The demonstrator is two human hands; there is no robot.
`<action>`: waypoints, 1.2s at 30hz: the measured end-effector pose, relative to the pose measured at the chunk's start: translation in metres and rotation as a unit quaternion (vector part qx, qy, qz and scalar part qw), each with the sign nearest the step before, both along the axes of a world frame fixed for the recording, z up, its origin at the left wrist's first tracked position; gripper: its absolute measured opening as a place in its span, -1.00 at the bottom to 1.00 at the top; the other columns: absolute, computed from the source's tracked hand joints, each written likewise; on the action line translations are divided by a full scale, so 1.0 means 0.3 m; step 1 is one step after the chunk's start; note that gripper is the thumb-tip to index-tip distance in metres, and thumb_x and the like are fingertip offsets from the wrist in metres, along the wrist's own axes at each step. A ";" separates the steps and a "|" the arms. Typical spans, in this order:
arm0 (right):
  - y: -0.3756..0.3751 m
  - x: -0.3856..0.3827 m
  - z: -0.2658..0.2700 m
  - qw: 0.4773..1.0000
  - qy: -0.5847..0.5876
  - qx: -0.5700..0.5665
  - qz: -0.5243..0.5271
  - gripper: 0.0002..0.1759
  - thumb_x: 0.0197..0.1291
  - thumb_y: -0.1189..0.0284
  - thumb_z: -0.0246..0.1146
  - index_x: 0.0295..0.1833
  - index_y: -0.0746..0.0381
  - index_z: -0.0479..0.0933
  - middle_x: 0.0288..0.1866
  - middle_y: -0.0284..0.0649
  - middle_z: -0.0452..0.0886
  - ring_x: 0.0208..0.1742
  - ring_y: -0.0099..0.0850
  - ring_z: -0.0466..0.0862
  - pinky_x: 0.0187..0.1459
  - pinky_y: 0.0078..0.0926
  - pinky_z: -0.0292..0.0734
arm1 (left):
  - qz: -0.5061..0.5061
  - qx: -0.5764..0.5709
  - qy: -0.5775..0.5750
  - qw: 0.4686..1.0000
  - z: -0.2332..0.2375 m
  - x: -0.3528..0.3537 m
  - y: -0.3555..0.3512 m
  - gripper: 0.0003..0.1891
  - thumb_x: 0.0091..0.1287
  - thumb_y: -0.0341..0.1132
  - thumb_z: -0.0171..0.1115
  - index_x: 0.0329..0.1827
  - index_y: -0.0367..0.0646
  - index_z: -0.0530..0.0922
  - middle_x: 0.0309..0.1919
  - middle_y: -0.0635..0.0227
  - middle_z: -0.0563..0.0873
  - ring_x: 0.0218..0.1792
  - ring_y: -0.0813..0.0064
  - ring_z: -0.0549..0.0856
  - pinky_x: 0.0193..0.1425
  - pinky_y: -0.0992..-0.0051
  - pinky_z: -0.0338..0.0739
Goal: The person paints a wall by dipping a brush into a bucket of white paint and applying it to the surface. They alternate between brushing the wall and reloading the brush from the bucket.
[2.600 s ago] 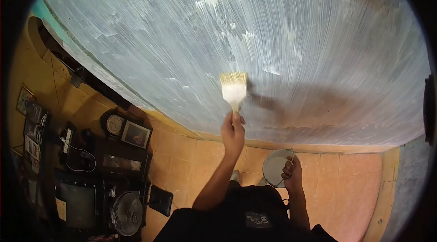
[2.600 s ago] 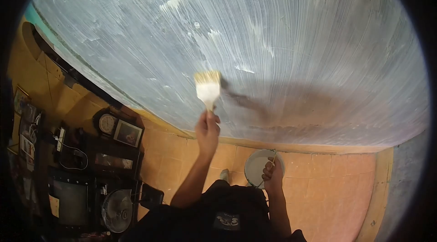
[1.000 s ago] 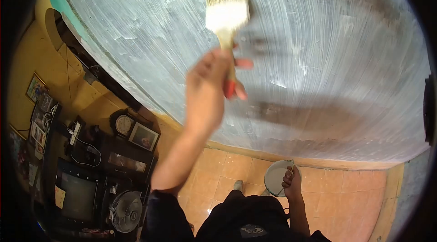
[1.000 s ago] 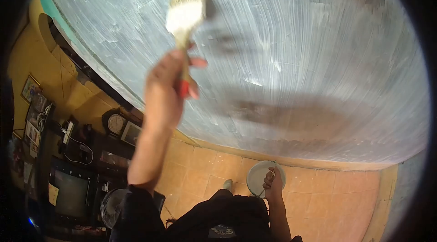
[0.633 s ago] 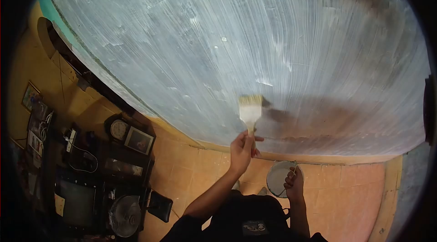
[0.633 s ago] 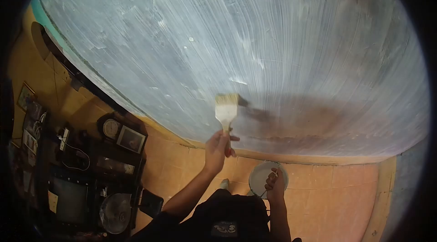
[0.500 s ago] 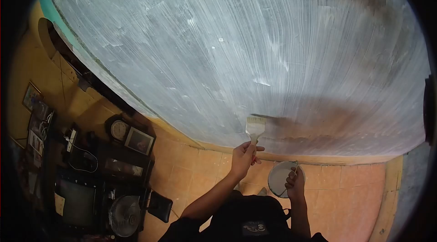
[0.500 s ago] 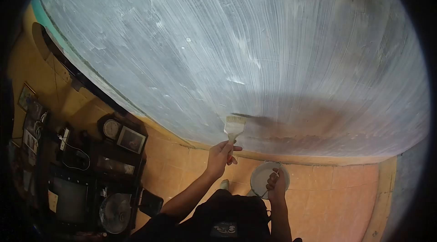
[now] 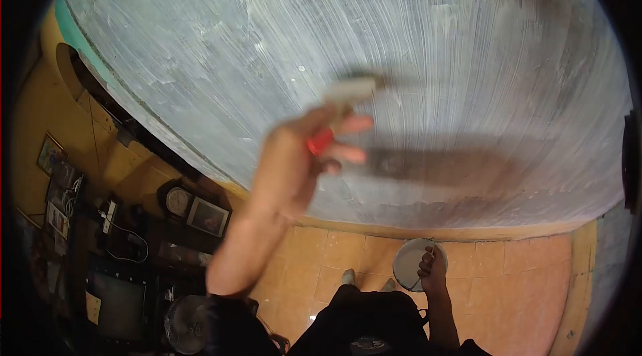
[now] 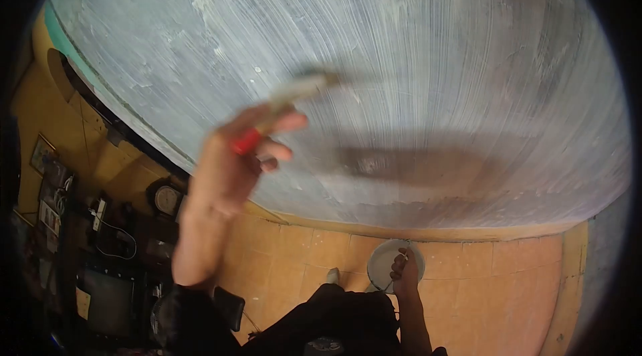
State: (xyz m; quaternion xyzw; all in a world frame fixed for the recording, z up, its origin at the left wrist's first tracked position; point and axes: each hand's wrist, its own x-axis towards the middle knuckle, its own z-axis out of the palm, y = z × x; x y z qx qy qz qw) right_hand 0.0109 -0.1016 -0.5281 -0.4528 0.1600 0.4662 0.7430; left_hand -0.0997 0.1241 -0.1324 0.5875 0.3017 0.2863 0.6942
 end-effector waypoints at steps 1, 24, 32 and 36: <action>-0.001 0.001 0.001 1.000 -0.001 -0.001 -0.003 -0.67 0.39 0.11 0.11 0.01 0.13 0.41 -0.56 -0.51 0.31 -0.68 -0.71 0.15 -0.64 -0.71 0.01 | 0.009 0.043 -0.012 0.999 0.066 -0.008 -0.008 -0.62 0.47 -0.27 -0.11 0.18 -0.38 0.46 -0.12 0.10 0.77 -0.47 0.52 0.72 -0.39 0.61 0.38; -0.069 0.036 0.004 0.999 -0.003 -0.013 -0.040 -0.69 0.38 0.14 0.11 0.01 0.14 0.41 -0.56 -0.50 0.29 -0.68 -0.70 0.14 -0.66 -0.72 0.00 | 0.026 0.066 -0.118 0.990 -0.683 0.191 -0.103 -0.62 0.54 -0.22 -0.02 0.18 -0.42 0.43 -0.26 0.16 0.73 -0.63 0.69 0.48 -0.47 0.62 0.53; -0.089 0.046 -0.009 0.999 -0.001 -0.033 -0.037 -0.70 0.36 0.15 0.12 -0.01 0.13 0.40 -0.57 -0.50 0.31 -0.68 -0.70 0.16 -0.66 -0.72 0.01 | -0.009 -0.044 -0.022 0.999 -1.087 0.086 -0.188 -0.61 0.53 -0.24 0.02 0.17 -0.46 0.47 -0.28 0.17 0.71 -0.52 0.66 0.56 -0.44 0.62 0.52; -0.080 0.034 -0.034 0.999 -0.002 -0.040 -0.029 -0.71 0.36 0.16 0.12 0.00 0.13 0.40 -0.57 -0.50 0.30 -0.68 -0.70 0.16 -0.66 -0.72 0.00 | 0.013 -0.119 0.038 0.992 -1.219 -0.043 -0.125 -0.61 0.49 -0.23 0.05 0.12 -0.45 0.53 -0.27 0.16 0.73 -0.52 0.63 0.57 -0.44 0.62 0.49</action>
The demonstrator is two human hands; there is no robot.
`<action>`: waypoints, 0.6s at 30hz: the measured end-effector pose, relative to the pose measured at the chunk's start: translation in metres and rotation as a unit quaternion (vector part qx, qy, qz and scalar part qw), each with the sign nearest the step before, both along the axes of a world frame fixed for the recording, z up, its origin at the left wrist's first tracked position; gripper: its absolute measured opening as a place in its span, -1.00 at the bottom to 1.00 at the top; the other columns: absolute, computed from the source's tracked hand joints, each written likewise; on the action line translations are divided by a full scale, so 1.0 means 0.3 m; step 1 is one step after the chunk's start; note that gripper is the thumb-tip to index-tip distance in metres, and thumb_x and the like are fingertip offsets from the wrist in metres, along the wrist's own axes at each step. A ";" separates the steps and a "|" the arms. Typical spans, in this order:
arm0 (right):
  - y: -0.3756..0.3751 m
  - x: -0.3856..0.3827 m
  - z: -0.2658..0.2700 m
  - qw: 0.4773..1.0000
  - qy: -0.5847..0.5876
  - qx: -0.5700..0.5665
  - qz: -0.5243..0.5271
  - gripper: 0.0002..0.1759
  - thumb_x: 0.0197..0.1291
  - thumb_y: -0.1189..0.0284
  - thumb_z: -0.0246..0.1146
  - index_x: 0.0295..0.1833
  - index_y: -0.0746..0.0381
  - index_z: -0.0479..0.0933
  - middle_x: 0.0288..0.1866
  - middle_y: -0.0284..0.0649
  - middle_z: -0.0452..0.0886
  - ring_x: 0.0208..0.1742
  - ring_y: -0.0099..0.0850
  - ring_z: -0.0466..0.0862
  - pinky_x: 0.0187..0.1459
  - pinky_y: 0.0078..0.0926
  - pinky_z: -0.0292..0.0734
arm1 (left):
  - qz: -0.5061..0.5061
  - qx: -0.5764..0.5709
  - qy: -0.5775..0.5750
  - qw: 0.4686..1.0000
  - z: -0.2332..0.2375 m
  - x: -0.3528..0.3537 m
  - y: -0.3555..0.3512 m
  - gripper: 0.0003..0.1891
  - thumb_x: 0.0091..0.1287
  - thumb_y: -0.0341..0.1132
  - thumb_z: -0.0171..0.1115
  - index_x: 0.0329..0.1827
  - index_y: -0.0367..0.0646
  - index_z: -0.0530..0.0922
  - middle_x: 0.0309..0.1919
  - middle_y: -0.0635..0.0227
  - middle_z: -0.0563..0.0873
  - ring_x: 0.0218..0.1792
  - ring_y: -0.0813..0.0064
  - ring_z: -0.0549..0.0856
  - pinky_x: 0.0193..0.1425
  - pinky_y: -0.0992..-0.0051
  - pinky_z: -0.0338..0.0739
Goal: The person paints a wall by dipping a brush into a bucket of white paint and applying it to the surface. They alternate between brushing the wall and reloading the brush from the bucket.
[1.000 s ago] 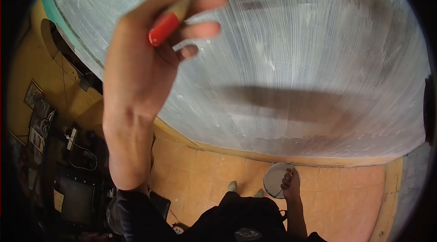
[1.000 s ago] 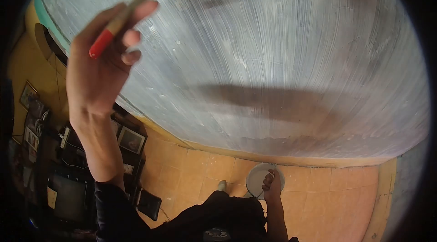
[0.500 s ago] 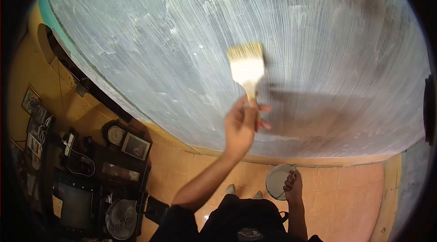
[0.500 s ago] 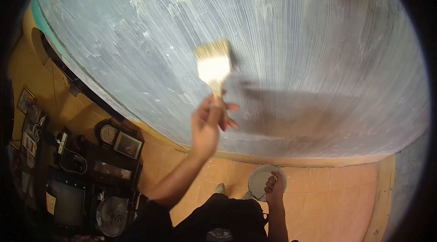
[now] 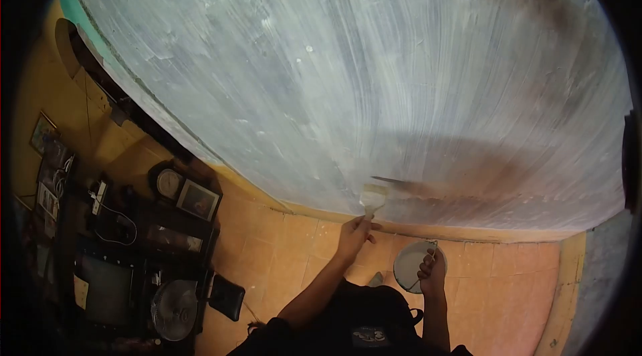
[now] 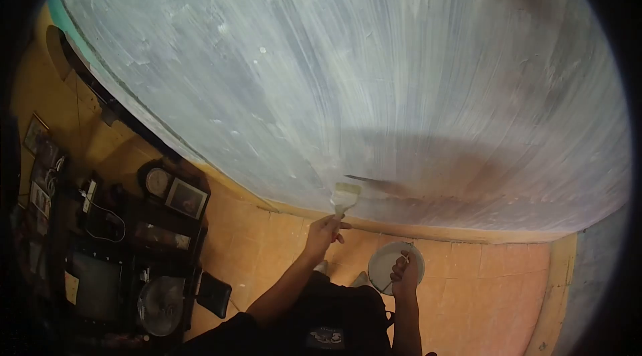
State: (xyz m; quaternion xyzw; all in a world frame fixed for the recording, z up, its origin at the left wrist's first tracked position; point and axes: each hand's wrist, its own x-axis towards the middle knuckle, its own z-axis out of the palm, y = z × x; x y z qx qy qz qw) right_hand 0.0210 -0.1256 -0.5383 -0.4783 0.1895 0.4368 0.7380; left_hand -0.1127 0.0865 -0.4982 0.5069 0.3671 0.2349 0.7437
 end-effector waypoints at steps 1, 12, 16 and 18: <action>0.007 -0.006 -0.008 1.000 0.001 -0.004 0.008 -0.71 0.36 0.16 0.12 0.00 0.13 0.40 -0.57 -0.50 0.30 -0.68 -0.69 0.15 -0.66 -0.72 0.00 | 0.013 0.002 0.037 0.999 -0.016 -0.039 0.021 -0.59 0.47 -0.20 0.06 0.11 -0.44 0.54 -0.26 0.14 0.74 -0.52 0.62 0.57 -0.44 0.61 0.48; 0.094 -0.126 0.016 1.000 0.002 0.019 0.018 -0.72 0.40 0.19 0.07 0.01 0.15 0.42 -0.55 -0.48 0.32 -0.67 -0.71 0.15 -0.66 -0.73 0.03 | 0.132 -0.065 0.109 0.983 -0.208 -0.184 0.208 -0.68 0.38 -0.16 0.12 -0.29 -0.28 0.63 -0.43 0.30 0.68 -0.57 0.59 0.60 -0.49 0.60 0.35; 0.159 -0.180 0.046 1.000 0.005 0.010 0.029 -0.70 0.40 0.17 0.08 0.03 0.16 0.40 -0.55 -0.49 0.32 -0.67 -0.70 0.16 -0.66 -0.73 0.03 | 0.110 -0.085 0.060 0.988 -0.216 -0.148 0.317 -0.72 0.35 -0.22 0.16 -0.26 -0.31 0.64 -0.51 0.34 0.61 -0.60 0.59 0.55 -0.50 0.59 0.34; 0.188 -0.207 0.049 0.999 0.006 0.003 0.035 -0.71 0.39 0.14 0.10 0.00 0.13 0.41 -0.56 -0.50 0.32 -0.68 -0.70 0.15 -0.66 -0.72 0.03 | 0.114 -0.079 0.035 0.990 -0.177 -0.145 0.371 -0.72 0.35 -0.24 0.17 -0.22 -0.34 0.65 -0.52 0.34 0.60 -0.62 0.60 0.50 -0.52 0.58 0.33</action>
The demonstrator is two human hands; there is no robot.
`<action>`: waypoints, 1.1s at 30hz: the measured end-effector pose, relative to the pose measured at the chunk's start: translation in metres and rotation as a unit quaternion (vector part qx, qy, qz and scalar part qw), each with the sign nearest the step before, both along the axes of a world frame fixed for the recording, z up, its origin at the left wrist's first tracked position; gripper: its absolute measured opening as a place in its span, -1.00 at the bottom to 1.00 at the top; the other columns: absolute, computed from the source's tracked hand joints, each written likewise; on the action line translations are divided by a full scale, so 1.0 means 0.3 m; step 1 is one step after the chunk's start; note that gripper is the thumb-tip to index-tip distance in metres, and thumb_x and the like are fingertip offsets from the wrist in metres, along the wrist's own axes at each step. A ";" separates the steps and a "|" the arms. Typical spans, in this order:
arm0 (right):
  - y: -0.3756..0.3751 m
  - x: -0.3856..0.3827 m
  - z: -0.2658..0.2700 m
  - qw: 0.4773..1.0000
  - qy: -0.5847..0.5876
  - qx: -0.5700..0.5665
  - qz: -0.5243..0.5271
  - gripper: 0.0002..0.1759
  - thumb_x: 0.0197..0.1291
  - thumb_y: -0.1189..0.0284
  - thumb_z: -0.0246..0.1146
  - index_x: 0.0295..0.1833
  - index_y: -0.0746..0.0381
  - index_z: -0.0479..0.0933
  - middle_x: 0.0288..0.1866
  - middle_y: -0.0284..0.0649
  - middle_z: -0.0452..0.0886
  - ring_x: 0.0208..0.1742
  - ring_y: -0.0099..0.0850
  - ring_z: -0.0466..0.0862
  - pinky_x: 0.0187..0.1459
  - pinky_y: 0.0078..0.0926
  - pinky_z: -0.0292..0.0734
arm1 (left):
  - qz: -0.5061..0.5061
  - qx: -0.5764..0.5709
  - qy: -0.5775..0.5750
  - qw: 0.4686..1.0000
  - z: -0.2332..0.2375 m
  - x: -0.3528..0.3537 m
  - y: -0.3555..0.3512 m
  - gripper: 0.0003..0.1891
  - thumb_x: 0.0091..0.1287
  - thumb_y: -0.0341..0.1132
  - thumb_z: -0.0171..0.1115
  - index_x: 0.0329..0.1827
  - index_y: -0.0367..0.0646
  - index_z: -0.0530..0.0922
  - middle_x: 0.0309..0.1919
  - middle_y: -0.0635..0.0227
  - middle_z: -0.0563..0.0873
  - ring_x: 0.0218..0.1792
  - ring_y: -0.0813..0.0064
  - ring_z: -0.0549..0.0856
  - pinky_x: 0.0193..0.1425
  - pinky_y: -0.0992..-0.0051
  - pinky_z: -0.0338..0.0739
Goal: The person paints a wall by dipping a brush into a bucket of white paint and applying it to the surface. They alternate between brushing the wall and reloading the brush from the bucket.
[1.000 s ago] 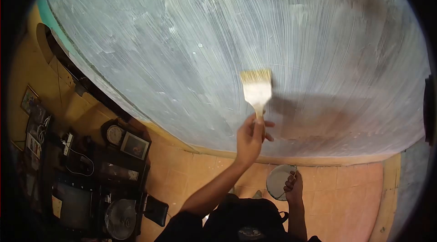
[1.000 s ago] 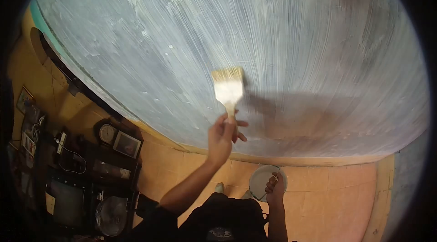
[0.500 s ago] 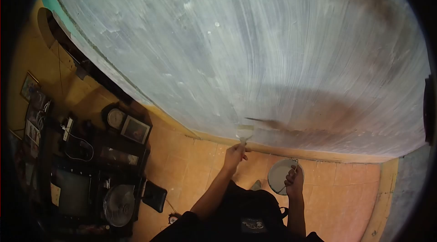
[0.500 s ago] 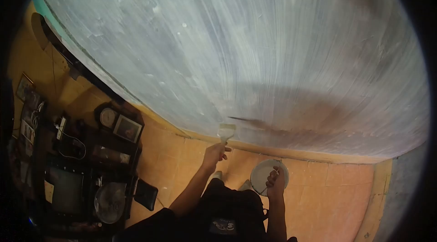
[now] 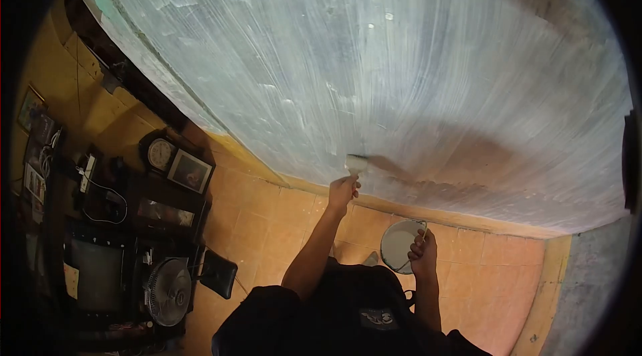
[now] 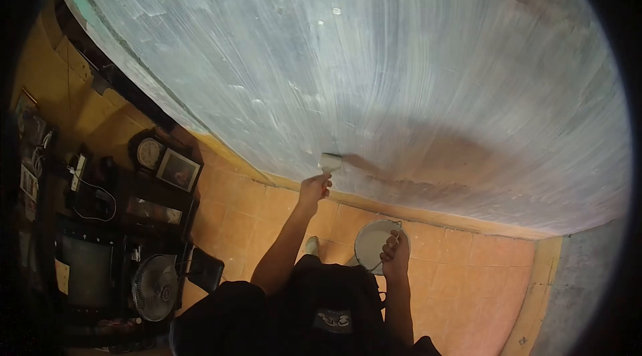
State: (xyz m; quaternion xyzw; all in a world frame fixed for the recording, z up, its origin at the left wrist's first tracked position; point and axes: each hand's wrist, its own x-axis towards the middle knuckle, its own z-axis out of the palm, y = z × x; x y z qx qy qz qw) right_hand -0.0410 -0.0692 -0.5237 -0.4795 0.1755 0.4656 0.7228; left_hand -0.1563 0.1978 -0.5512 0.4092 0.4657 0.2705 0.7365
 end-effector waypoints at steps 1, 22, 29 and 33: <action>0.014 -0.008 -0.001 1.000 0.001 -0.004 0.005 -0.71 0.38 0.12 0.11 -0.03 0.10 0.42 -0.57 -0.51 0.31 -0.69 -0.70 0.14 -0.66 -0.72 0.03 | 0.006 0.012 -0.023 1.000 0.052 0.005 0.019 -0.71 0.34 -0.25 0.17 -0.19 -0.37 0.65 -0.53 0.35 0.58 -0.64 0.62 0.46 -0.53 0.57 0.32; 0.197 -0.115 0.029 1.000 -0.004 -0.010 0.002 -0.70 0.34 0.13 0.14 -0.05 0.11 0.43 -0.57 -0.50 0.30 -0.69 -0.68 0.15 -0.66 -0.71 0.03 | 0.026 0.328 -0.047 0.943 0.006 -0.015 0.053 -0.70 0.51 -0.23 0.07 0.04 -0.29 0.60 -0.52 0.45 0.58 -0.55 0.69 0.48 -0.45 0.63 0.35; 0.206 -0.100 0.064 1.000 -0.005 -0.013 0.010 -0.68 0.36 0.11 0.11 -0.03 0.12 0.42 -0.56 -0.50 0.30 -0.68 -0.68 0.15 -0.66 -0.71 0.03 | -0.014 0.256 0.124 0.959 -0.488 -0.053 -0.067 -0.72 0.47 -0.23 0.07 -0.08 -0.30 0.59 -0.57 0.28 0.60 -0.51 0.46 0.60 -0.36 0.42 0.47; 0.198 -0.087 0.058 1.000 -0.015 -0.007 0.014 -0.67 0.37 0.10 0.10 -0.01 0.13 0.42 -0.56 -0.50 0.28 -0.67 -0.69 0.15 -0.64 -0.72 0.04 | -0.060 0.215 0.180 0.958 -0.624 -0.075 -0.079 -0.71 0.45 -0.23 0.07 -0.20 -0.32 0.61 -0.59 0.27 0.62 -0.50 0.48 0.63 -0.39 0.41 0.47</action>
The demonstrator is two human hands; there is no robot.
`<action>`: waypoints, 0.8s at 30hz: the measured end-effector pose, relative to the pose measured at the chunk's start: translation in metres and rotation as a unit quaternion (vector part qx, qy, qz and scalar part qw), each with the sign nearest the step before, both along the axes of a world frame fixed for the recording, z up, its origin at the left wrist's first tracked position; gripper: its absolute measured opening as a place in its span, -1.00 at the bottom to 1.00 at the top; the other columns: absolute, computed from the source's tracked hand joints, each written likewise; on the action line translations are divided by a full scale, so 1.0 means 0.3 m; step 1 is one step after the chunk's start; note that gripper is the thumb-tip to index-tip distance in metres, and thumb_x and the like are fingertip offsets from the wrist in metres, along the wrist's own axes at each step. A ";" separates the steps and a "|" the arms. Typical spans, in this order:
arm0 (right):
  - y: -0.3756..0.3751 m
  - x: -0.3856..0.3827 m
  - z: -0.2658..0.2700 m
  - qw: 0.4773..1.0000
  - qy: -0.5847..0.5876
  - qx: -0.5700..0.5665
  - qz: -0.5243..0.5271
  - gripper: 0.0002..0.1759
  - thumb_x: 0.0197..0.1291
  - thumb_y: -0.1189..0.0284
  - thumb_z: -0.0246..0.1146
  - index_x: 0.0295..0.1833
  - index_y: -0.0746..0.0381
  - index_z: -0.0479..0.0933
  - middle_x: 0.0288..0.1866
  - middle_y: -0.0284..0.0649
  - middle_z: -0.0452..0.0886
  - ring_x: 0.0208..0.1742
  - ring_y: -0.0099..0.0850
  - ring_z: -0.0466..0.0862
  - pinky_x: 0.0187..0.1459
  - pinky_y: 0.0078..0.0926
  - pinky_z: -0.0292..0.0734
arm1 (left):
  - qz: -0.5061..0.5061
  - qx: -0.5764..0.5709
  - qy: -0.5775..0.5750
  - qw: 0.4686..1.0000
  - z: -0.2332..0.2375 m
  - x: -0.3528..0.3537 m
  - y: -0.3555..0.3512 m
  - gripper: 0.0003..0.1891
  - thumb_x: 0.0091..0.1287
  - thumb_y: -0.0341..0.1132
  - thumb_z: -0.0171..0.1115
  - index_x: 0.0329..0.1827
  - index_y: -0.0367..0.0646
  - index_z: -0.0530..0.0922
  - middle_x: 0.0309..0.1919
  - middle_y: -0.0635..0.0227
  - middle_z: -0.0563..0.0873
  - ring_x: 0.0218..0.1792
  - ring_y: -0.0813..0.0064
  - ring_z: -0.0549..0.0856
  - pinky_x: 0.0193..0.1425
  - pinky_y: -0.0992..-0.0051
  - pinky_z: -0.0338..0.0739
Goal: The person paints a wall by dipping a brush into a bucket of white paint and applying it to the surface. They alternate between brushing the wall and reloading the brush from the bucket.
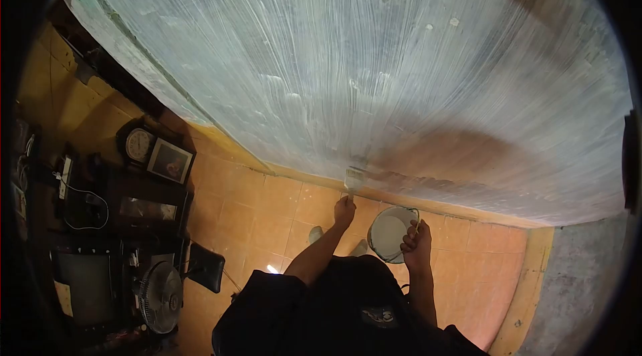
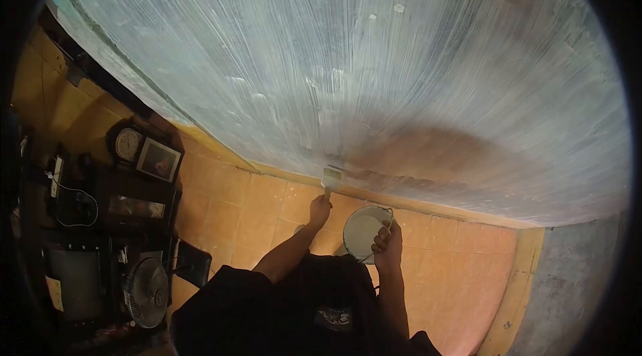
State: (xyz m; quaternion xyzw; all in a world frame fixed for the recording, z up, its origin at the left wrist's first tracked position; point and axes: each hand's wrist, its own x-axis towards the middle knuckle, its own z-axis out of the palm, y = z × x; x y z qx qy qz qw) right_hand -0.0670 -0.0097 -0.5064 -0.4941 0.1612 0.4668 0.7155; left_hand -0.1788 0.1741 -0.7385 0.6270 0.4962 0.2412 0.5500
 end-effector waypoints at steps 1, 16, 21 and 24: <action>-0.004 0.005 -0.003 1.000 -0.001 0.001 0.005 -0.67 0.38 0.10 0.09 0.00 0.13 0.41 -0.57 -0.50 0.28 -0.67 -0.69 0.15 -0.63 -0.72 0.05 | -0.016 -0.014 0.029 0.999 -0.002 -0.001 -0.007 -0.69 0.45 -0.22 0.08 -0.25 -0.33 0.62 -0.60 0.28 0.62 -0.51 0.50 0.63 -0.41 0.43 0.46; -0.004 0.036 -0.018 1.000 0.002 -0.015 0.012 -0.71 0.36 0.16 0.10 0.00 0.14 0.41 -0.56 -0.48 0.32 -0.67 -0.69 0.15 -0.65 -0.70 0.04 | 0.065 0.010 -0.241 0.968 0.594 0.035 -0.036 -0.67 0.55 -0.21 -0.01 0.08 -0.31 0.55 -0.48 0.51 0.53 -0.52 0.73 0.43 -0.45 0.65 0.33; -0.004 0.037 -0.021 0.999 -0.003 -0.019 0.027 -0.69 0.36 0.14 0.11 -0.01 0.14 0.42 -0.55 -0.49 0.30 -0.67 -0.70 0.15 -0.64 -0.72 0.05 | 0.061 -0.022 -0.254 0.965 0.344 0.074 -0.003 -0.69 0.54 -0.24 -0.02 0.04 -0.32 0.55 -0.50 0.46 0.51 -0.52 0.68 0.44 -0.44 0.59 0.35; 0.002 0.043 -0.018 0.999 -0.003 -0.012 0.034 -0.68 0.37 0.11 0.11 -0.02 0.14 0.42 -0.57 -0.50 0.29 -0.67 -0.70 0.16 -0.64 -0.73 0.06 | 0.069 -0.031 -0.140 0.987 0.133 0.043 -0.025 -0.69 0.50 -0.25 0.02 -0.02 -0.35 0.58 -0.53 0.42 0.53 -0.53 0.65 0.47 -0.43 0.57 0.38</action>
